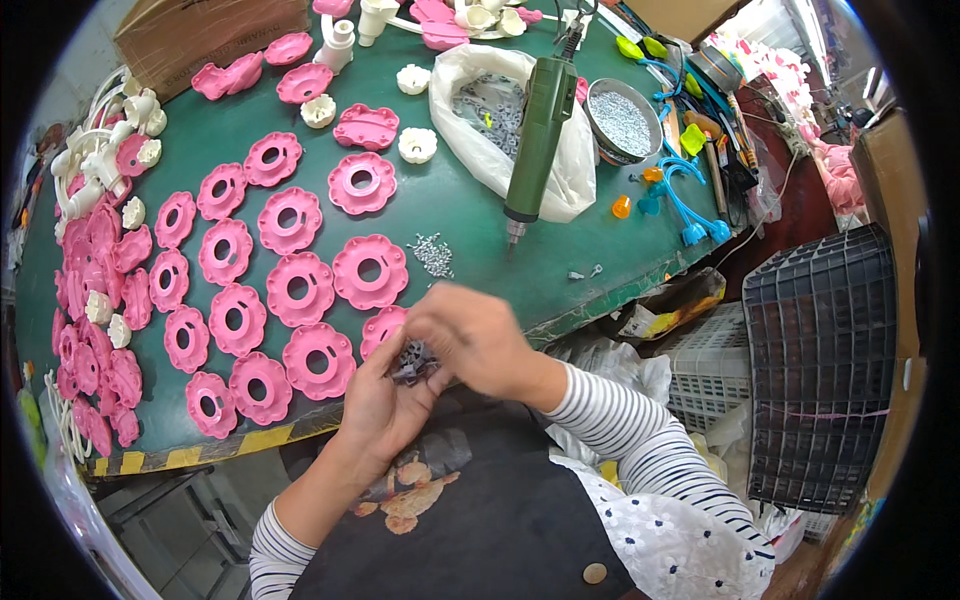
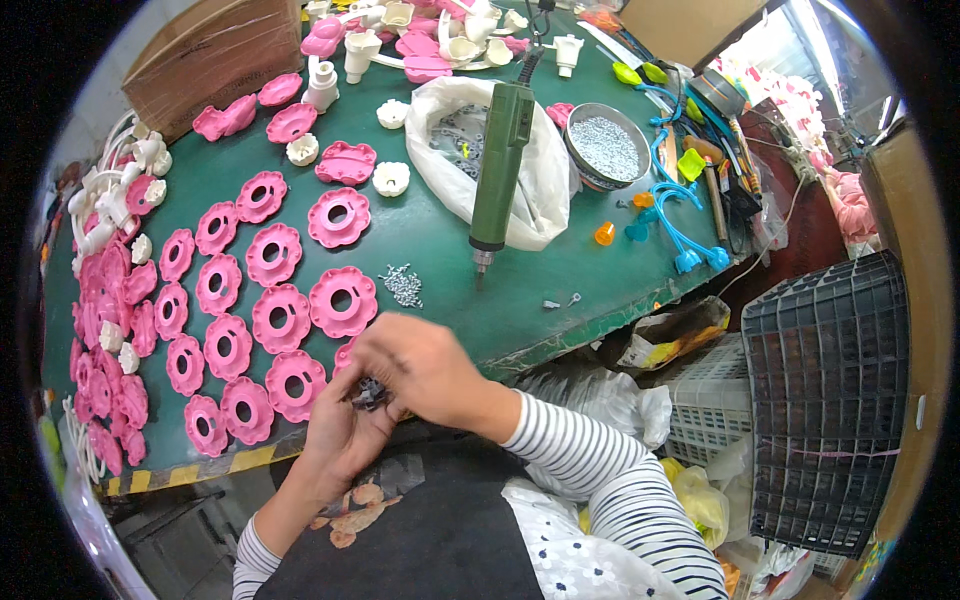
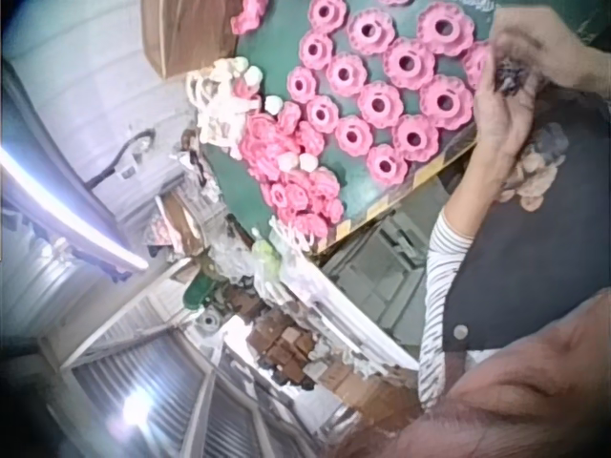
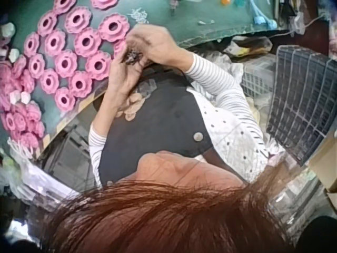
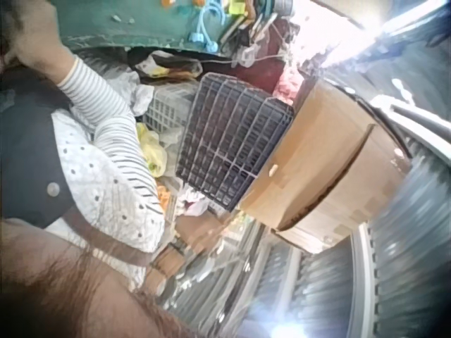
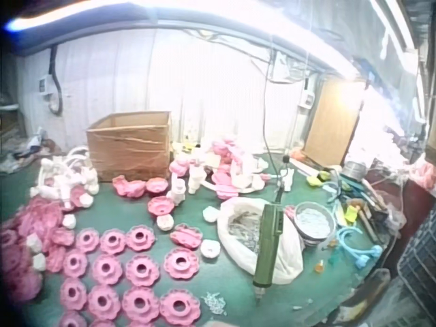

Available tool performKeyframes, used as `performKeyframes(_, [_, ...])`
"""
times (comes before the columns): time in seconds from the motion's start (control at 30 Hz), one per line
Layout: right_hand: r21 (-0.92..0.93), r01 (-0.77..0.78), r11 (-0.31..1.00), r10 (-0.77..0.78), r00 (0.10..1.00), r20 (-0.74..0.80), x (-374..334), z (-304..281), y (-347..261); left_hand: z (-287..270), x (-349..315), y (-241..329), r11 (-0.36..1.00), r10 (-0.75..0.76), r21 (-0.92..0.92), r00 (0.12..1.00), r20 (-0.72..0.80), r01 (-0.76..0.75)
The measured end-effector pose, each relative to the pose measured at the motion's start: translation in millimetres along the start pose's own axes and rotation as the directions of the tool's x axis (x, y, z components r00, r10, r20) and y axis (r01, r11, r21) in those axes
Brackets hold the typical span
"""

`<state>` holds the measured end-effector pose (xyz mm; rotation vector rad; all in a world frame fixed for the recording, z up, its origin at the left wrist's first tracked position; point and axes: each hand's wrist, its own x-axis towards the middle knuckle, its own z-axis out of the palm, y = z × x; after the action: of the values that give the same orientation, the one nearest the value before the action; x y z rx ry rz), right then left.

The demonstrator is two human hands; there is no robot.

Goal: The person arranges pink flower-shaped plastic pieces on a green worktable, inserts small metal fasteners into each piece, and uses a green heat gun to secure them. The person then picks up two pink pieces and joins them together.

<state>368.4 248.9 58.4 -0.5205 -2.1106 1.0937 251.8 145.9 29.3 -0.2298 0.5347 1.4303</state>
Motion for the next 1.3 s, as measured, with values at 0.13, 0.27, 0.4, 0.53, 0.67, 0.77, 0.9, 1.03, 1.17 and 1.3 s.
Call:
performKeyframes(0.13, [-0.167, 0.043, 0.985, -0.024, 0.993, 0.115, 2, -27, -3, 13, -8, 6, 0.999, 0.029, -0.031, 0.999, 0.033, -0.028])
performKeyframes(0.27, [-0.337, 0.199, 0.920, -0.102, 0.953, 0.285, -2, -26, -4, 2, -5, 9, 0.999, 0.015, -0.052, 0.991, 0.130, -0.009])
performKeyframes(0.4, [-0.218, 0.083, 0.972, -0.022, 0.963, 0.268, 4, -25, -5, 23, -12, 12, 0.996, 0.047, 0.077, 0.997, -0.065, -0.042])
performKeyframes(0.53, [0.002, -0.197, 0.980, 0.192, 0.958, 0.213, 13, -32, -9, 10, -14, 17, 0.978, 0.029, 0.208, 1.000, -0.009, -0.027])
performKeyframes(0.67, [0.092, -0.177, 0.980, 0.149, 0.957, 0.251, 14, -31, -1, 7, -12, 18, 0.943, 0.061, 0.327, 0.998, 0.022, -0.065])
performKeyframes(0.77, [0.074, -0.114, 0.991, 0.090, 0.958, 0.271, 16, -33, 2, 16, -18, 27, 0.785, 0.141, 0.613, 0.989, -0.042, -0.086])
performKeyframes(0.9, [-0.029, -0.082, 0.996, 0.086, 0.907, 0.412, 23, -37, 4, 15, -17, 29, 0.175, 0.394, 0.938, 0.894, 0.211, -0.298])
performKeyframes(1.03, [-0.137, 0.046, 0.989, 0.034, 0.847, 0.530, 39, -40, 11, 10, -10, 34, 0.296, 0.407, 0.904, 0.897, 0.171, -0.307])
performKeyframes(1.17, [-0.343, 0.165, 0.925, -0.019, 0.920, 0.392, 61, -30, 46, 16, -5, 55, 0.851, 0.211, 0.508, 0.972, -0.102, -0.132])
performKeyframes(1.3, [-0.448, 0.160, 0.879, 0.029, 0.922, 0.386, 73, -12, 69, 7, 13, 58, 0.976, 0.164, 0.154, 0.985, -0.044, -0.155])
